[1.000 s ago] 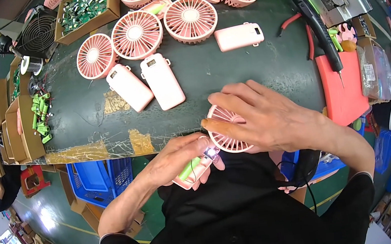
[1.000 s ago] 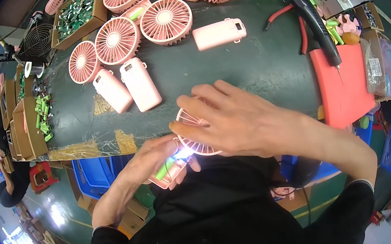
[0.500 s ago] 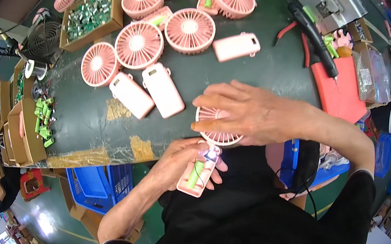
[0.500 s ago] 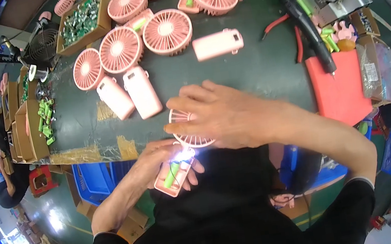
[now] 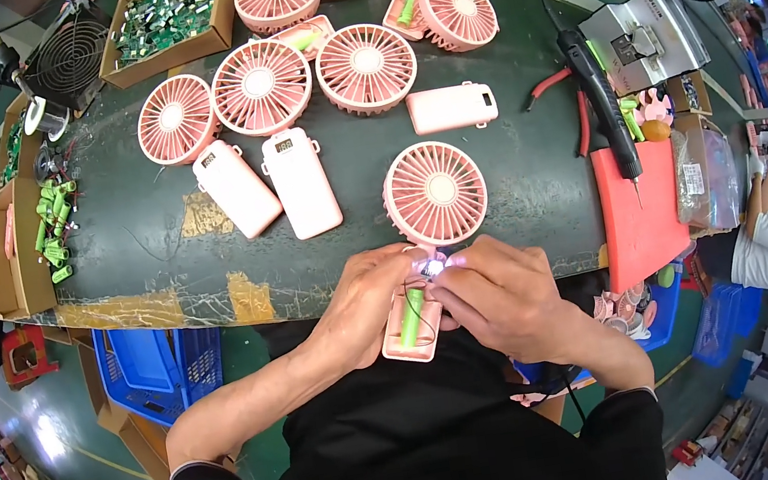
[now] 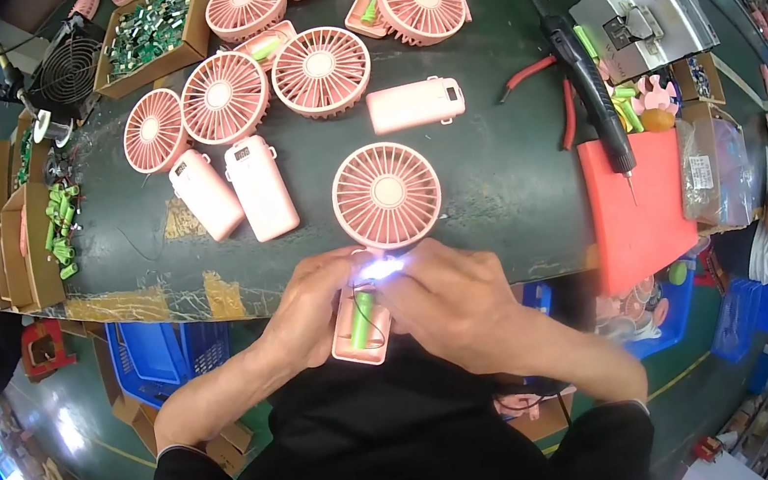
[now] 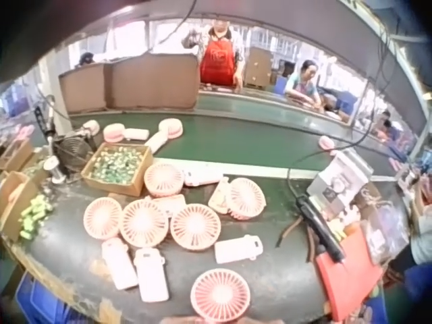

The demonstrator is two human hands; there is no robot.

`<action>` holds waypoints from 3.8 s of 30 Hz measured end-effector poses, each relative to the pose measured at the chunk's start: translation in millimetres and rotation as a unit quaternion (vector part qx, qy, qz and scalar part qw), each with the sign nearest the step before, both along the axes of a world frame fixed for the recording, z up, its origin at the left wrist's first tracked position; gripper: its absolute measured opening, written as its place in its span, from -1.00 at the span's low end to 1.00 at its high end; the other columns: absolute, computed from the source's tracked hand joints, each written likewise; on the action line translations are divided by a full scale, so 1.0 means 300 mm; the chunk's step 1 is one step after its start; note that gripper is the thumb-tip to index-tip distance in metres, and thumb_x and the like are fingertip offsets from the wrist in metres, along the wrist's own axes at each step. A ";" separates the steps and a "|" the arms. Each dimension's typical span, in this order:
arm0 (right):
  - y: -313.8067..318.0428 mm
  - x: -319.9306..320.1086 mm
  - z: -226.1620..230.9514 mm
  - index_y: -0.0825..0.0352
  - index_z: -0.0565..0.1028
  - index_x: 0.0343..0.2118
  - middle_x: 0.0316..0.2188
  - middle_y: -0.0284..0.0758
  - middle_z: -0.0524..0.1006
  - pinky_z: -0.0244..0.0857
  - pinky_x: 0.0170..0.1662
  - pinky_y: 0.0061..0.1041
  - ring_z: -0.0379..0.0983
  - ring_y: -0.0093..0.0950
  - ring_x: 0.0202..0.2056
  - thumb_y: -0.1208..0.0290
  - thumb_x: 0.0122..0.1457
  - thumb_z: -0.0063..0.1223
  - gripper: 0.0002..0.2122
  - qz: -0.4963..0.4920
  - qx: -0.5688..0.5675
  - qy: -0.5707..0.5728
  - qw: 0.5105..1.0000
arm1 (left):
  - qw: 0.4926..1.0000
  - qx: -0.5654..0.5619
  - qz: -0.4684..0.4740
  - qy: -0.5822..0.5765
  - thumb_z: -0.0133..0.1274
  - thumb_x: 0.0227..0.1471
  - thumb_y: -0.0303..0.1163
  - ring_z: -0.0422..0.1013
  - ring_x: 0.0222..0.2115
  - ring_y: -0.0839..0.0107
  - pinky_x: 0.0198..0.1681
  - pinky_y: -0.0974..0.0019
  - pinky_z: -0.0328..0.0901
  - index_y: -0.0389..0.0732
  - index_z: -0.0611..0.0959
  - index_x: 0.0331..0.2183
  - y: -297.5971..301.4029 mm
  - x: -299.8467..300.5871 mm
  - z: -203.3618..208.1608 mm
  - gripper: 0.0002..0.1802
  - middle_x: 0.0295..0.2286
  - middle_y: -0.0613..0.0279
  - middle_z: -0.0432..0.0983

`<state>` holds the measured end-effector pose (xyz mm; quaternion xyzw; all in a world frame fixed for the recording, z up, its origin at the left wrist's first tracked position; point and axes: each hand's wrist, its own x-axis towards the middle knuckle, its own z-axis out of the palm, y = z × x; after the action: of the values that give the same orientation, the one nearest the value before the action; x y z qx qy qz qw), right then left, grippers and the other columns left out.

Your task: The person assembles portable electric fans by connecting circuit boards and wires to fan heads, fitting batteries into the handle casings by hand, and driving screws using a powered screwdriver.

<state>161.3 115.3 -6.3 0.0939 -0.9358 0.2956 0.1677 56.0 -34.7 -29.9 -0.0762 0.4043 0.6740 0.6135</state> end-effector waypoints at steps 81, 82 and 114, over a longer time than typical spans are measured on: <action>0.037 0.061 -0.101 0.45 0.49 -0.34 -0.50 -0.45 0.48 0.25 -0.44 -0.72 0.39 -0.75 -0.49 0.60 0.14 0.10 -0.94 -0.155 -0.514 -0.227 0.813 | 0.934 0.006 -0.116 0.337 0.05 0.18 -0.34 0.39 -0.44 0.70 -0.37 0.51 0.30 -0.40 0.64 -0.23 0.003 -0.024 -0.047 -0.72 -0.47 0.31 0.59; 0.034 0.057 -0.104 0.44 0.46 -0.35 -0.51 -0.47 0.48 0.25 -0.44 -0.72 0.38 -0.77 -0.49 0.60 0.14 0.10 -0.94 -0.157 -0.515 -0.233 0.810 | 0.934 0.005 -0.116 0.338 0.05 0.18 -0.34 0.39 -0.44 0.70 -0.37 0.51 0.30 -0.40 0.64 -0.23 0.002 -0.022 -0.047 -0.72 -0.47 0.31 0.59; -0.012 0.061 -0.116 0.40 0.40 -0.38 -0.52 -0.48 0.44 0.18 -0.48 -0.73 0.31 -0.80 -0.52 0.62 0.14 0.06 -0.94 -0.148 -0.560 -0.201 0.790 | 0.912 -0.013 -0.088 0.400 0.08 0.15 -0.28 0.32 -0.55 0.72 -0.48 0.51 0.25 -0.37 0.63 -0.26 -0.008 0.011 -0.023 -0.70 -0.58 0.34 0.54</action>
<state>179.5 111.8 -41.1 -0.2174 -0.6217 0.7514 0.0403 59.5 -37.2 -36.9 0.2281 0.6294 0.5859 0.4566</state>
